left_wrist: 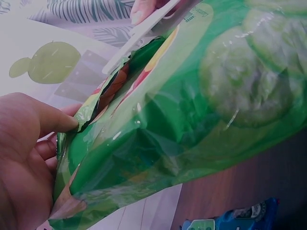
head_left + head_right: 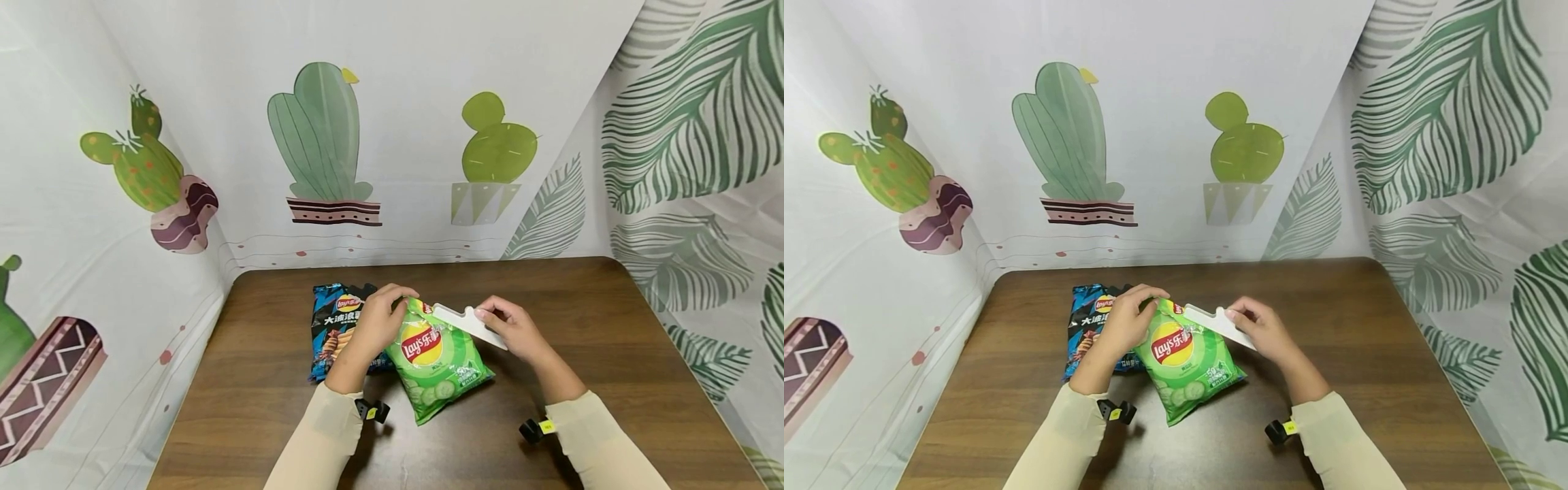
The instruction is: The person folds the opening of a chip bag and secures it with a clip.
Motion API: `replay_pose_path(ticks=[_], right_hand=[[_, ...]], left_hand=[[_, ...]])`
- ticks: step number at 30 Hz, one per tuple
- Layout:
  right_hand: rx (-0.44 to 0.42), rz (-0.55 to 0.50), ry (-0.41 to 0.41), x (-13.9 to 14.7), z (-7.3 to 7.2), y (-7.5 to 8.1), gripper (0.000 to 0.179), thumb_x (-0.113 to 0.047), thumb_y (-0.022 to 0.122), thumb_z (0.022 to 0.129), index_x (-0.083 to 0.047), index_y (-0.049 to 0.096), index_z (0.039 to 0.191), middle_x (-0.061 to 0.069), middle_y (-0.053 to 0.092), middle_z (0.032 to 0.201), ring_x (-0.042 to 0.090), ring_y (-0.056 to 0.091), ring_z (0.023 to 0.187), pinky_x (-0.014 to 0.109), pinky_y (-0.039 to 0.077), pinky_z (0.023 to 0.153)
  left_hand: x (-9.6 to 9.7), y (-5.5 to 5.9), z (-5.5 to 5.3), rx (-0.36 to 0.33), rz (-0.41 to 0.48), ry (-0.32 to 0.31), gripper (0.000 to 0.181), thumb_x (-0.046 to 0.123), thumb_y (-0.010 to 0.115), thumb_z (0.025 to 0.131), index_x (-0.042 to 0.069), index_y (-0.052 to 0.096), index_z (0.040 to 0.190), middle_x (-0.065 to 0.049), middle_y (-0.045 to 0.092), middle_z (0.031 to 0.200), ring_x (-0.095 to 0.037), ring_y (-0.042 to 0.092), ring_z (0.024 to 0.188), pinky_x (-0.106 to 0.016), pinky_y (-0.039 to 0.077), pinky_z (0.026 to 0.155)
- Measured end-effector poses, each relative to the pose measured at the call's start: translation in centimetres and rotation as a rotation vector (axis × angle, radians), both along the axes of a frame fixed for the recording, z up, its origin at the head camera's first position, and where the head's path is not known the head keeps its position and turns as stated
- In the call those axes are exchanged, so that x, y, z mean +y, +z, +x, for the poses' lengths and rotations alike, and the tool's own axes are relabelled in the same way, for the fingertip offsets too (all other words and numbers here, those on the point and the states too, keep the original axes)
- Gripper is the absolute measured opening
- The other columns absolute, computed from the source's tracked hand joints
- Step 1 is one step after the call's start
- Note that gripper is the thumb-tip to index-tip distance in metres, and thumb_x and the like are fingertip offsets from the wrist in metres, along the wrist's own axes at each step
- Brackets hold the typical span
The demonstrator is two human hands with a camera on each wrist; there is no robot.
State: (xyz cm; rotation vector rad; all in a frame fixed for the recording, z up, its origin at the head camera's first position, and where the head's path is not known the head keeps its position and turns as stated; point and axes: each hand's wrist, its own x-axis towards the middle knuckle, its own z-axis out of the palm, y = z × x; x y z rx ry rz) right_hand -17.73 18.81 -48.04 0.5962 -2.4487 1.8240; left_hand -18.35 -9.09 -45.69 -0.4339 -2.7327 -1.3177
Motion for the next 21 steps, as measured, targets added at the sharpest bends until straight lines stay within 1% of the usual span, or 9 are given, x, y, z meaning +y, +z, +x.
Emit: replay_pose_path(ticks=[3, 6, 10, 16, 21], right_hand=[[0.006, -0.001, 0.001, -0.2, 0.0, 0.0, 0.010, 0.002, 0.059, 0.098, 0.003, 0.066, 0.092, 0.002, 0.064, 0.084, 0.002, 0.053, 0.073, 0.021, 0.044, 0.064], [0.014, -0.009, 0.002, 0.0, -0.7, -1.4, 0.010, -0.001, 0.060, 0.099, 0.000, 0.067, 0.092, 0.001, 0.064, 0.084, 0.003, 0.053, 0.073, 0.022, 0.045, 0.063], [0.006, -0.014, -0.004, 0.1, -1.5, -2.9, 0.009, -0.002, 0.060, 0.099, -0.002, 0.068, 0.094, 0.000, 0.064, 0.085, 0.002, 0.053, 0.074, 0.021, 0.045, 0.063], [-0.019, 0.006, -0.012, -0.5, -1.1, -1.8, 0.010, 0.001, 0.058, 0.099, 0.004, 0.066, 0.094, 0.013, 0.064, 0.086, 0.004, 0.053, 0.073, 0.022, 0.045, 0.063], [-0.014, 0.003, -0.019, -0.5, -1.3, -2.1, 0.010, -0.001, 0.059, 0.099, 0.002, 0.067, 0.094, 0.013, 0.064, 0.086, 0.003, 0.052, 0.074, 0.021, 0.044, 0.064]], left_hand=[[0.0, 0.0, 0.0, -0.003, 0.006, 0.000, 0.024, 0.015, 0.054, 0.105, 0.021, 0.073, 0.118, 0.000, 0.069, 0.120, -0.008, 0.032, 0.043, -0.025, 0.040, 0.052], [0.0, 0.0, 0.0, -0.003, 0.010, 0.000, 0.023, 0.015, 0.054, 0.105, 0.021, 0.073, 0.118, 0.000, 0.069, 0.120, -0.008, 0.032, 0.043, -0.025, 0.039, 0.051], [0.0, 0.0, 0.0, 0.000, 0.014, 0.004, 0.024, 0.015, 0.055, 0.105, 0.021, 0.073, 0.118, 0.000, 0.069, 0.120, -0.008, 0.031, 0.043, -0.025, 0.040, 0.051], [0.1, 0.0, 0.1, -0.006, 0.020, 0.005, 0.024, 0.016, 0.054, 0.105, 0.021, 0.072, 0.119, 0.000, 0.068, 0.123, -0.008, 0.030, 0.041, -0.025, 0.039, 0.047], [0.1, 0.0, 0.1, -0.035, 0.045, 0.012, 0.024, 0.019, 0.054, 0.105, 0.022, 0.070, 0.122, -0.002, 0.067, 0.128, -0.010, 0.029, 0.038, -0.025, 0.037, 0.042]])
